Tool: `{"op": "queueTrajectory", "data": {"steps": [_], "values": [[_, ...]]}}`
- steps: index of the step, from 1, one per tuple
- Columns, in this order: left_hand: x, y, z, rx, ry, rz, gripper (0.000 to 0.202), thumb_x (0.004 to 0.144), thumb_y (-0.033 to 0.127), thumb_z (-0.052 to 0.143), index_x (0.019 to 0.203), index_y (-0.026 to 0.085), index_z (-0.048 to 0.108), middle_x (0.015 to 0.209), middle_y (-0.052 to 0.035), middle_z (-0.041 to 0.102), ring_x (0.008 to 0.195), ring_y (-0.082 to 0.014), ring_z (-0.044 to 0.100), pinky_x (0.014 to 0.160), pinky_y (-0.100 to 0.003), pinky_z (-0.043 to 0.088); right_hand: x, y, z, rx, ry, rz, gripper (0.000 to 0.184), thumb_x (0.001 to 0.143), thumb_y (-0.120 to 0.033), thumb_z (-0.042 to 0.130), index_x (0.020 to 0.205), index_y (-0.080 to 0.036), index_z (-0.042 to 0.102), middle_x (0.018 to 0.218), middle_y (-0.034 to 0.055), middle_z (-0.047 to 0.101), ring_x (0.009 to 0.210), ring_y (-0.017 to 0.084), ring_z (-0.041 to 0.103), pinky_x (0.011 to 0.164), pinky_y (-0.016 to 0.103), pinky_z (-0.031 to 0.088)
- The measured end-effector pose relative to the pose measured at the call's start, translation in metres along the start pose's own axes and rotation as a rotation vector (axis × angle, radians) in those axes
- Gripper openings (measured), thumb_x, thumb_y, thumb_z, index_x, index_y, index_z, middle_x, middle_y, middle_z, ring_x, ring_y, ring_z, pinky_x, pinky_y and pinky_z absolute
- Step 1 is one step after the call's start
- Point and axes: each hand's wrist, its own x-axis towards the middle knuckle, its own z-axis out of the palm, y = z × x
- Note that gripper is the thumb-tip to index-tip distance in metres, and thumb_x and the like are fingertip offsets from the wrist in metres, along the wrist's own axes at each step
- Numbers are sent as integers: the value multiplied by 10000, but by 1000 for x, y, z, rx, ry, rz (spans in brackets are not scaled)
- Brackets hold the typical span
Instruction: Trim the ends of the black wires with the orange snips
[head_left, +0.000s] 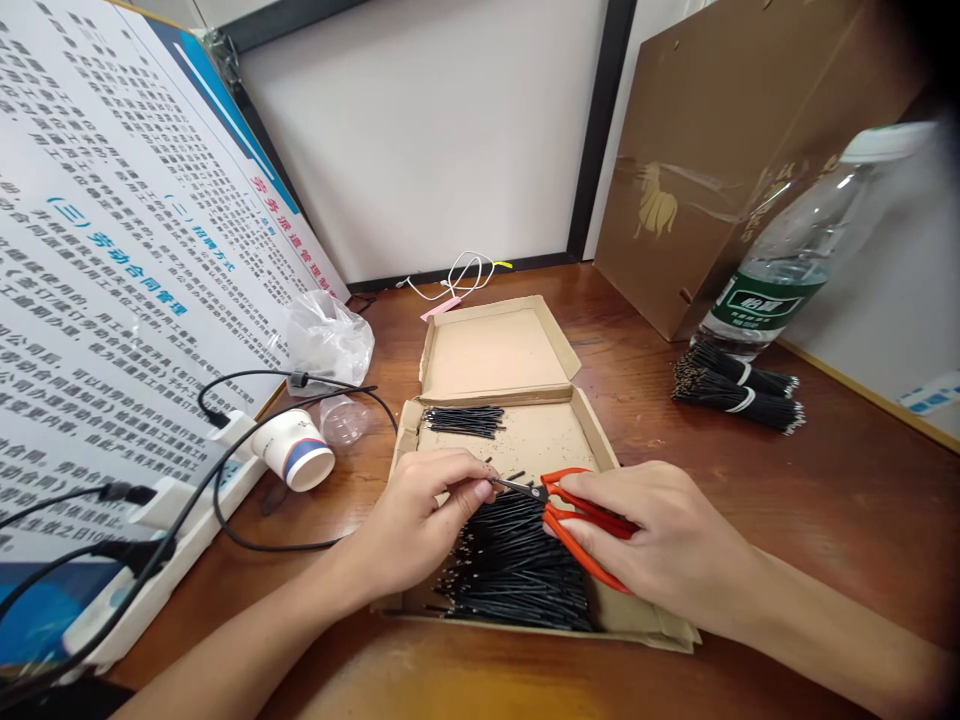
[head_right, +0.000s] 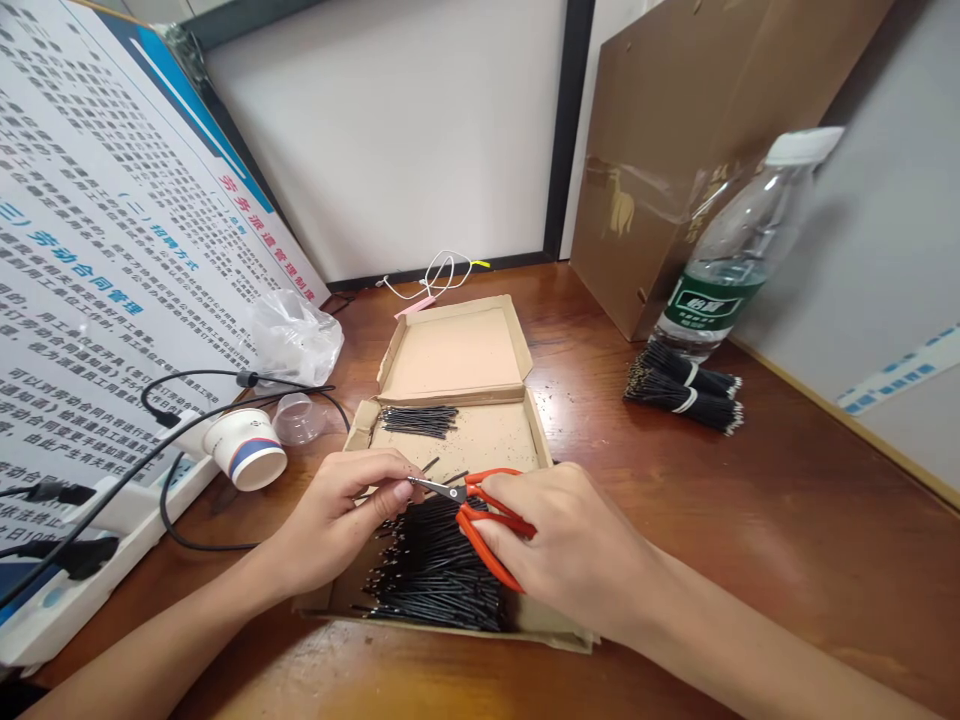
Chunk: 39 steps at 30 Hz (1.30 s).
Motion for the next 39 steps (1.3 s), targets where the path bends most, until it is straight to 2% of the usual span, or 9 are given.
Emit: {"op": "queueTrajectory", "data": {"steps": [10,21,27,33,39], "values": [[0,0,1,-23,-11,10,178,939,130,497,856,134,654,775,-20,655,733,-129,584,693,-245,425,2,-3,-1,-10,-12,42,141,863,-206,546,867,-151,675,666,8,684,511,111,568,495,253,359],[1,0,1,-20,-21,0,181,940,133,496,864,133,661,786,-23,663,739,-131,590,693,-244,428,1,-1,0,33,-37,33,155,872,-180,526,842,-147,675,602,-9,626,485,101,487,501,248,359],[0,2,0,-39,-25,-6,191,941,128,489,872,137,667,818,-33,679,769,-134,606,714,-247,440,0,-1,0,15,18,42,126,863,-187,551,816,-168,666,616,-15,649,491,97,521,516,232,381],[0,2,0,-19,-20,2,193,939,128,487,845,135,656,784,-28,661,743,-133,591,692,-249,430,2,-6,-3,-3,-18,63,134,863,-219,545,826,-176,666,647,11,675,494,104,548,490,231,373],[1,1,0,-19,-28,-4,186,942,139,488,865,139,657,794,-30,663,747,-140,591,699,-261,433,3,-4,-2,17,-45,52,164,879,-194,506,851,-174,666,614,1,652,489,107,535,503,233,384]]}}
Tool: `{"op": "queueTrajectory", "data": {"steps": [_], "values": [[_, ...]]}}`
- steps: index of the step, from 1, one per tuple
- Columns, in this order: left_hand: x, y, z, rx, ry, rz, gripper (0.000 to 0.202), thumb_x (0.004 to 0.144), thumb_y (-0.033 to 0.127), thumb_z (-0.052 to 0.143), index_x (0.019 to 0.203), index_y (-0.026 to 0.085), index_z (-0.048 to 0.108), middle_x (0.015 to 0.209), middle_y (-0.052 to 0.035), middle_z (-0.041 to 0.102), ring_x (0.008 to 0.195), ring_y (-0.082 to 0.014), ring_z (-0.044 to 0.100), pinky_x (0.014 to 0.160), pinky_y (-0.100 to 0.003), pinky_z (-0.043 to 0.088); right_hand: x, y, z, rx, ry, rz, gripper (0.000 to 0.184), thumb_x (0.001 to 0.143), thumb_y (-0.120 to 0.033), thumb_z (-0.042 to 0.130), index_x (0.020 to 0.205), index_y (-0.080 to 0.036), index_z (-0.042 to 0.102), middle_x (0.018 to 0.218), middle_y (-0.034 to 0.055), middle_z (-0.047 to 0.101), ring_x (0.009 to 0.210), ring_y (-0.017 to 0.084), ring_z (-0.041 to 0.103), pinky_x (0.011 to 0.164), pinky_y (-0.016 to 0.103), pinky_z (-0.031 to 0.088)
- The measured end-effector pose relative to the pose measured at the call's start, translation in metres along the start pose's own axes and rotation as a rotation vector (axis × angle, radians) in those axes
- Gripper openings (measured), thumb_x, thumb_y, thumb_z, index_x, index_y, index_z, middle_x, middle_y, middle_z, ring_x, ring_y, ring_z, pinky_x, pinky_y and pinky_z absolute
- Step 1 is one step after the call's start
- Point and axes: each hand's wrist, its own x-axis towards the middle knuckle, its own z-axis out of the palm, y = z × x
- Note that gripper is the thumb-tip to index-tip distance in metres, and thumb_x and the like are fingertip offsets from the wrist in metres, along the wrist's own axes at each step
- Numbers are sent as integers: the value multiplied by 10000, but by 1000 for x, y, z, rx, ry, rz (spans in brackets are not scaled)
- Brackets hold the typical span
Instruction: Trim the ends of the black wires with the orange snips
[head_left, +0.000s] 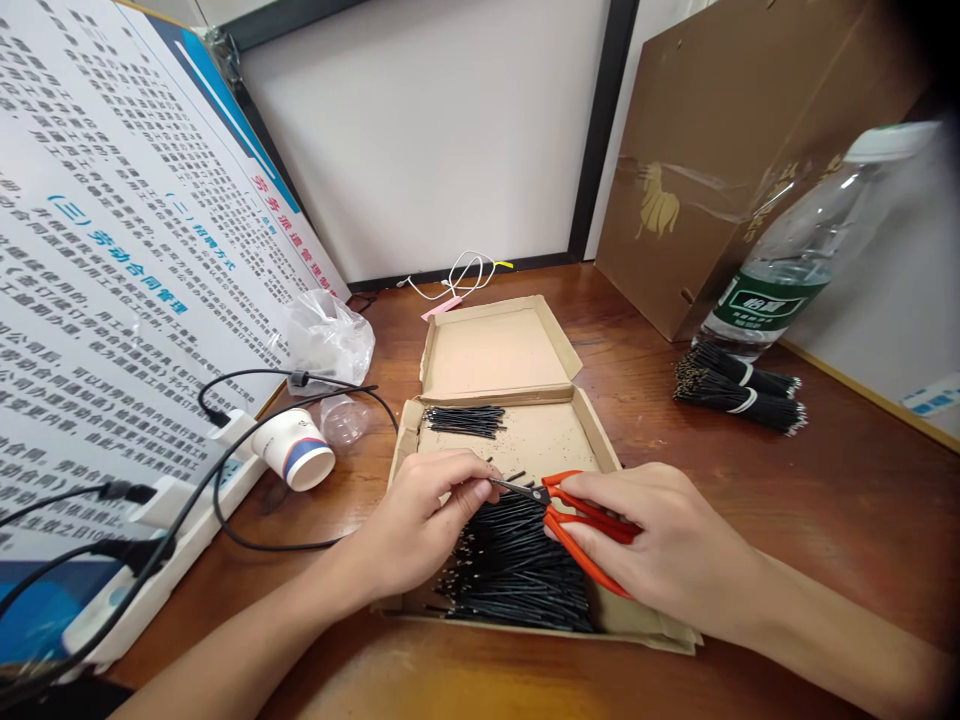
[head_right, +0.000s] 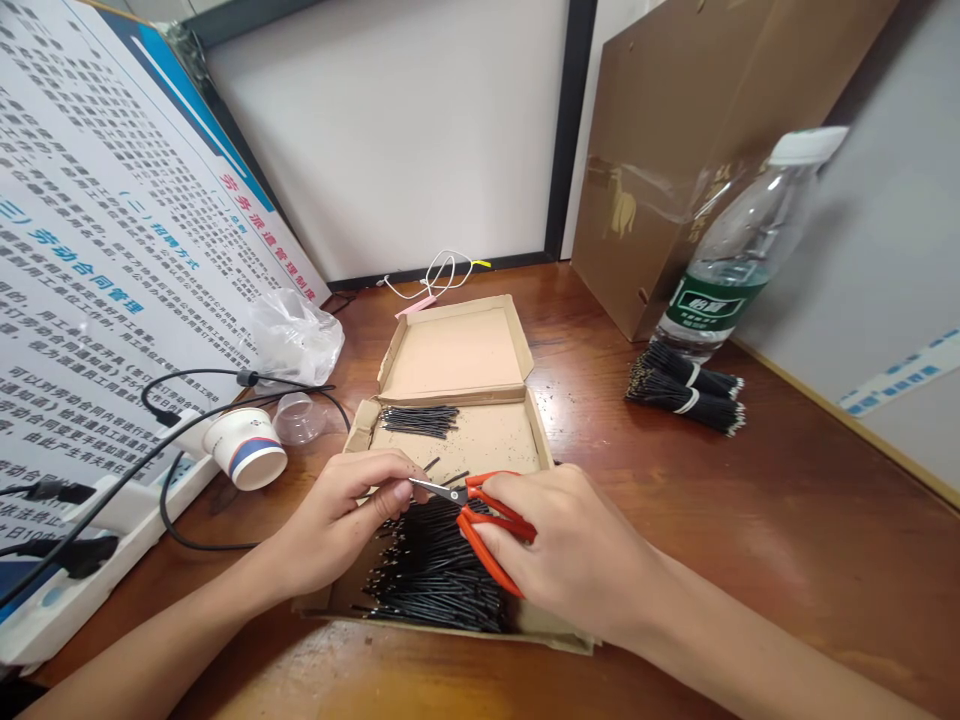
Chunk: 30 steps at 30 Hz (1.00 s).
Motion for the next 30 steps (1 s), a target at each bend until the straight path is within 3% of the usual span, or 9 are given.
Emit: {"op": "queueTrajectory", "data": {"steps": [30], "values": [[0,-1,1,21,24,-31,162,930,168,511,877,150,663,809,-35,675,767,-156,595,711,-278,438,-1,0,1,-13,13,15,159,878,-210,518,842,-181,670,640,8,676,507,111,568,494,231,391]]}}
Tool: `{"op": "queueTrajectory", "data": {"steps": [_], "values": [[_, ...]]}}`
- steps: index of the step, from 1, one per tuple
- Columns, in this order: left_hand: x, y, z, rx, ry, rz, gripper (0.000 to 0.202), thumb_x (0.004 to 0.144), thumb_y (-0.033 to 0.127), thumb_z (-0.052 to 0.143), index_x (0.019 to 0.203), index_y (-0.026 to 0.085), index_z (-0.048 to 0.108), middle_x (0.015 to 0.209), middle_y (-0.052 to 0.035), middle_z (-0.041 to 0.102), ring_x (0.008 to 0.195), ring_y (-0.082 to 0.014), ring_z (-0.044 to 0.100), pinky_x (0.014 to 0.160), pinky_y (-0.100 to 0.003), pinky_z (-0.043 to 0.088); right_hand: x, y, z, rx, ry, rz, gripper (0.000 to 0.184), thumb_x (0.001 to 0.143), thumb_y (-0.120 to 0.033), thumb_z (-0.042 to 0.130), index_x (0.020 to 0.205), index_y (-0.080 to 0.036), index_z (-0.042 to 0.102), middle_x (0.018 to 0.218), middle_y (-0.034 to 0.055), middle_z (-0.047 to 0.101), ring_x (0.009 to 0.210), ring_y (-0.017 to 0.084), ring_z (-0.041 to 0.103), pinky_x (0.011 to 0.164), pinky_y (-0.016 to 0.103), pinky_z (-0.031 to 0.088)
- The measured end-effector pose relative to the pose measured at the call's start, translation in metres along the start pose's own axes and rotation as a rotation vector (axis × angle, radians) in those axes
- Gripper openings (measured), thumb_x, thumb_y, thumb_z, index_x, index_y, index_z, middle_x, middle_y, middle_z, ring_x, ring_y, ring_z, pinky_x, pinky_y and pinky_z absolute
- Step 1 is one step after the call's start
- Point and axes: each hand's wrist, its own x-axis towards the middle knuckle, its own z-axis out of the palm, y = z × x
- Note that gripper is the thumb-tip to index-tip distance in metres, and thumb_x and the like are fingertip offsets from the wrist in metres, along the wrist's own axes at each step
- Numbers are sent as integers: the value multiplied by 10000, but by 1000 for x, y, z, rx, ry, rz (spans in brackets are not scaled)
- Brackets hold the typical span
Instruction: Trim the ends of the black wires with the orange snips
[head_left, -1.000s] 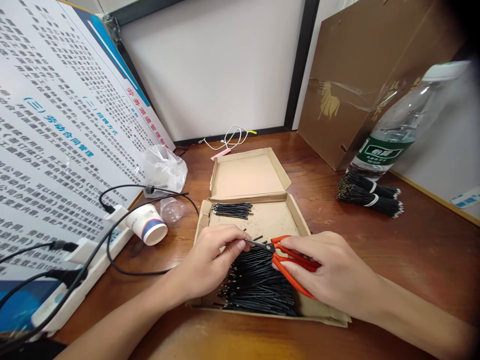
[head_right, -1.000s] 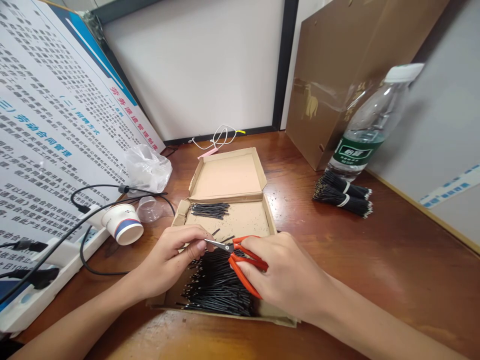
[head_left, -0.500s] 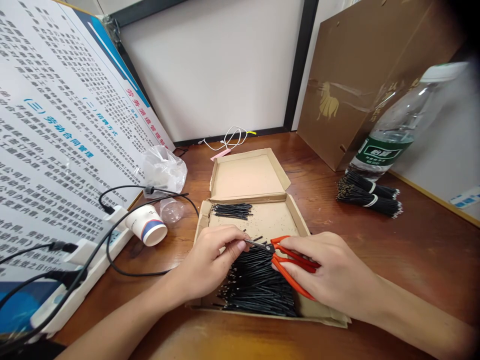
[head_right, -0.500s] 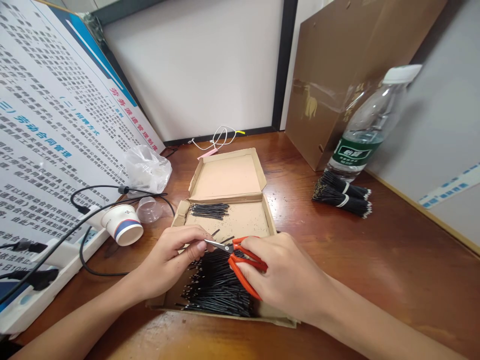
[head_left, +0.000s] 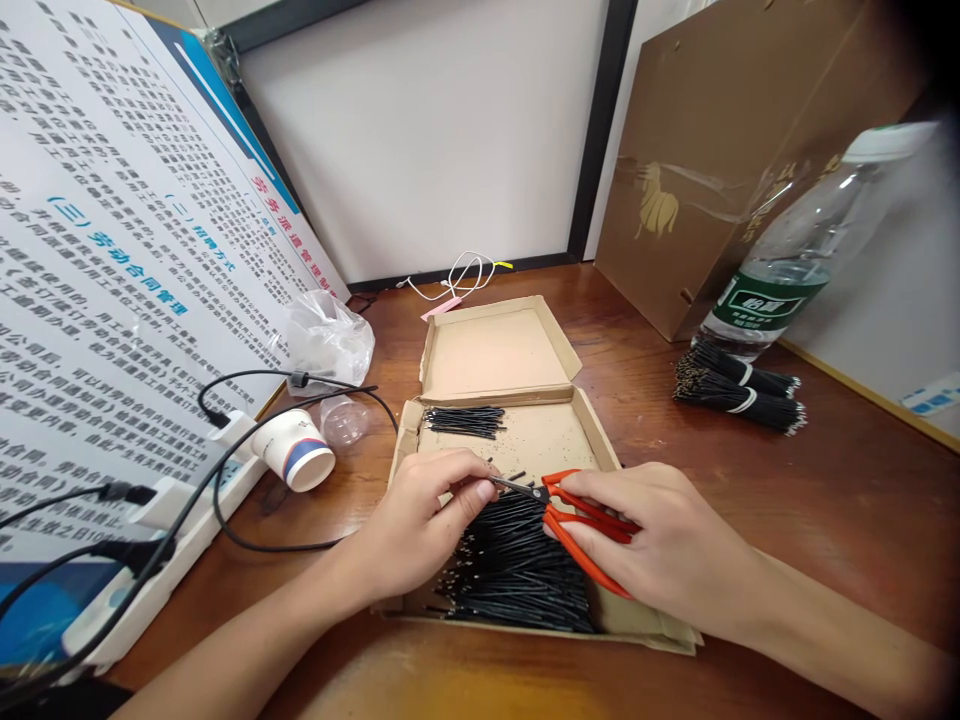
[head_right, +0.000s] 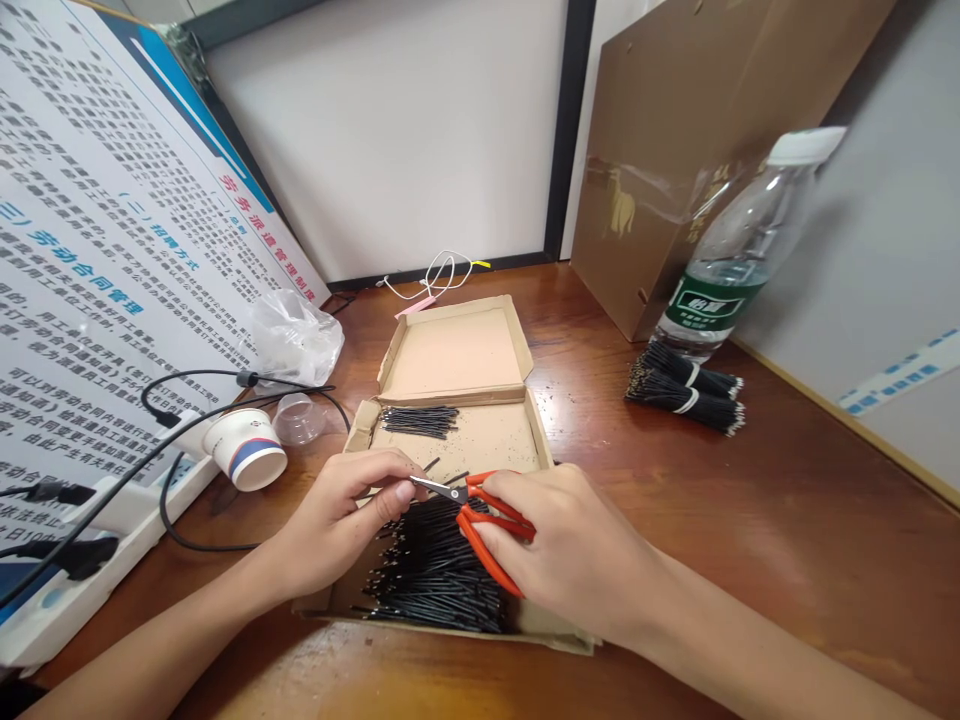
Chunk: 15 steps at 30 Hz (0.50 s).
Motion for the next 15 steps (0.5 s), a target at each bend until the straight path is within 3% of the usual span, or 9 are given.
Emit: {"op": "queueTrajectory", "data": {"steps": [11,15], "values": [[0,1,0,12,-9,11,160,935,170,512,878,153,660,815,-36,677,768,-158,603,713,-275,447,0,1,1,4,-16,19,157,876,-193,519,846,-176,673,675,13,697,522,113,581,518,232,407],[-1,-3,1,79,3,99,136,934,148,509,907,147,642,823,-48,665,769,-161,593,712,-280,454,1,2,1,12,19,0,145,863,-184,527,840,-183,670,661,3,694,504,106,566,517,226,412]]}}
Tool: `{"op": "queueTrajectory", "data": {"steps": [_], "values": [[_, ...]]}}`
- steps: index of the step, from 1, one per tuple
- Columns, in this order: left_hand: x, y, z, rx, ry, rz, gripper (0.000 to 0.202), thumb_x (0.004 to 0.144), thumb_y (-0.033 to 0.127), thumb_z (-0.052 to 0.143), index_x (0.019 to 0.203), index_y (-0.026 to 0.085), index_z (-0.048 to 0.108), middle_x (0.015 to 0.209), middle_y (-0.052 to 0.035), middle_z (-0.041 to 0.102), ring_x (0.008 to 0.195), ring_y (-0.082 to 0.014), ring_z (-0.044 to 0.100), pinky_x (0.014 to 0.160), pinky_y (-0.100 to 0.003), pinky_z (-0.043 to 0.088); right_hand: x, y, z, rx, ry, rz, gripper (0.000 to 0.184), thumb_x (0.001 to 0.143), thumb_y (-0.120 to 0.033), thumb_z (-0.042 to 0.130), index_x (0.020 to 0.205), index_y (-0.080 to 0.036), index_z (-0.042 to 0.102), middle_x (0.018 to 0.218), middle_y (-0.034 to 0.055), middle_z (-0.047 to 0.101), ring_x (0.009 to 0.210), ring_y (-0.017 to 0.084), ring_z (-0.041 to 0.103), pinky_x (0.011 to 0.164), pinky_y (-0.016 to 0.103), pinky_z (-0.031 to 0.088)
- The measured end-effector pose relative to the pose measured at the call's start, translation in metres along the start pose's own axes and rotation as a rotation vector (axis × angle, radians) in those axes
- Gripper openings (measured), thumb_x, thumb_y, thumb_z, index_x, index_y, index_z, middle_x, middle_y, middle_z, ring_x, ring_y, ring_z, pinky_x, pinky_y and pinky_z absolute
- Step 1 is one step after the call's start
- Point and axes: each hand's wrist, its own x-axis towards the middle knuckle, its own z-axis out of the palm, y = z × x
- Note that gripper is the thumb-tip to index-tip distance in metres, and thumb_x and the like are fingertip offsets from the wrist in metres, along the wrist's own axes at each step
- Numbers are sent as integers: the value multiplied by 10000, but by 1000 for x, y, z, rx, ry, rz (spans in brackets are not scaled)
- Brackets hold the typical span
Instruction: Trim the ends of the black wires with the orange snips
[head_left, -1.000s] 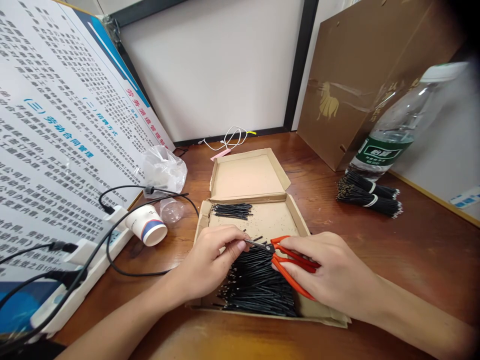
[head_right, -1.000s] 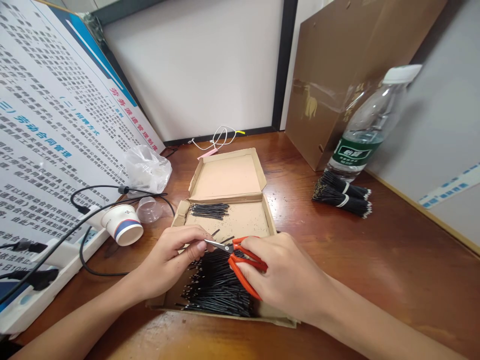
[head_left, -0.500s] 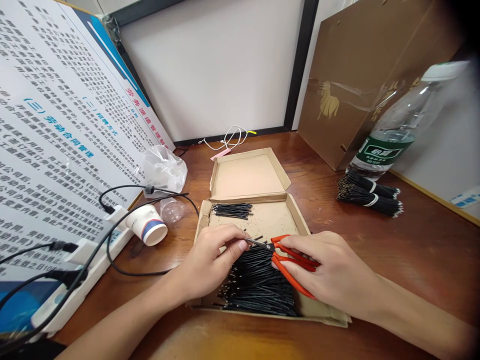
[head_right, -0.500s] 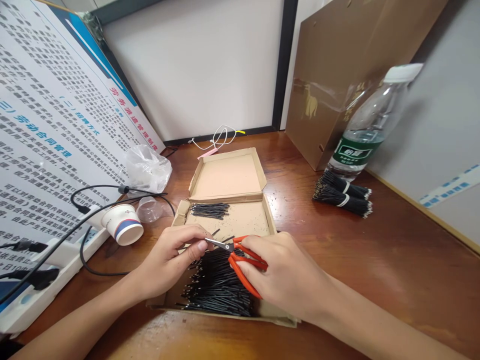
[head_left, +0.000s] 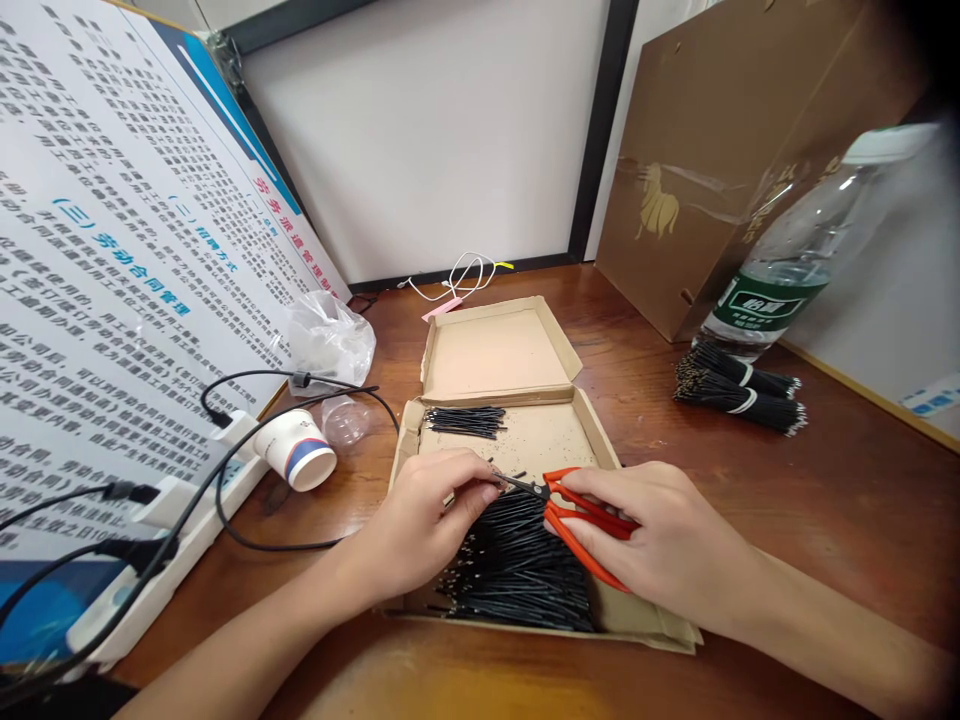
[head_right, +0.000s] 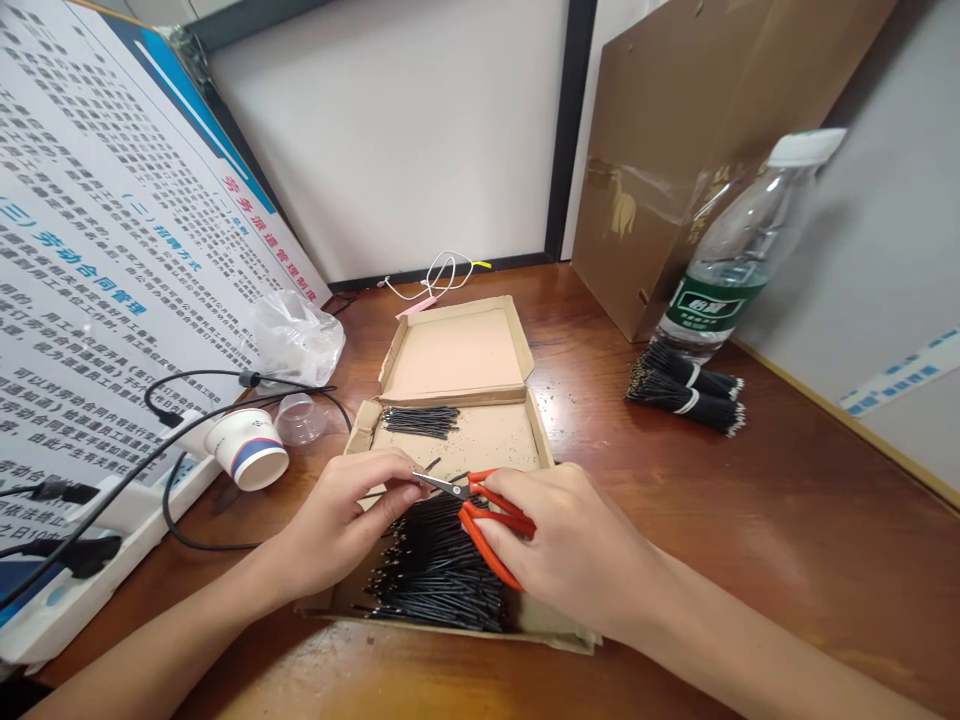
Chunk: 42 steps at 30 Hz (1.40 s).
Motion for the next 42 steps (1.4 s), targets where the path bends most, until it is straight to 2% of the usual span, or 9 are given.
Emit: {"op": "queueTrajectory", "data": {"steps": [5,10,15,22,27,32,37,42], "values": [[-1,-5,2,99,23,95,127,929,120,509,929,139,635,812,-53,648,774,-163,583,709,-279,457,1,0,0,5,46,2,111,856,-183,557,853,-179,668,678,2,703,498,99,562,522,226,417],[1,-17,6,218,83,64,108,909,111,538,898,134,643,802,-49,646,754,-159,582,704,-284,461,1,-1,0,17,111,3,96,848,-171,587,904,-159,664,646,-15,684,484,84,551,502,208,413],[4,-33,8,231,42,20,119,885,75,537,889,142,635,826,-44,647,770,-160,579,715,-291,470,2,-1,-2,-4,139,-15,85,845,-165,588,876,-163,667,625,-17,678,445,82,499,487,218,406],[4,-32,4,211,100,6,170,890,32,482,936,139,606,958,-69,627,905,-176,571,809,-322,464,7,-1,-6,-21,161,-18,101,856,-192,583,827,-162,675,611,-13,674,428,78,460,462,207,392],[2,-30,2,299,16,-42,155,917,83,469,877,142,606,869,-56,602,855,-195,535,767,-338,446,6,1,-4,-31,160,-14,100,852,-191,588,815,-166,677,606,-16,669,432,82,450,471,216,394],[2,-29,2,369,-68,-76,163,922,102,463,886,134,619,916,-79,611,905,-220,523,823,-375,441,5,2,-2,-34,159,-22,101,850,-203,593,824,-158,679,607,-6,673,434,89,463,457,229,383],[1,-31,4,364,-70,-83,190,915,74,437,910,137,616,951,-86,611,931,-222,524,838,-372,442,5,0,-4,-12,166,-29,99,850,-182,590,801,-158,672,645,1,698,436,79,485,469,212,402],[0,-38,2,407,-27,-169,155,861,54,481,929,147,585,937,-76,593,909,-227,528,803,-375,430,6,0,-4,0,165,-24,93,851,-176,586,825,-160,674,664,-1,705,449,78,498,479,209,412]]}}
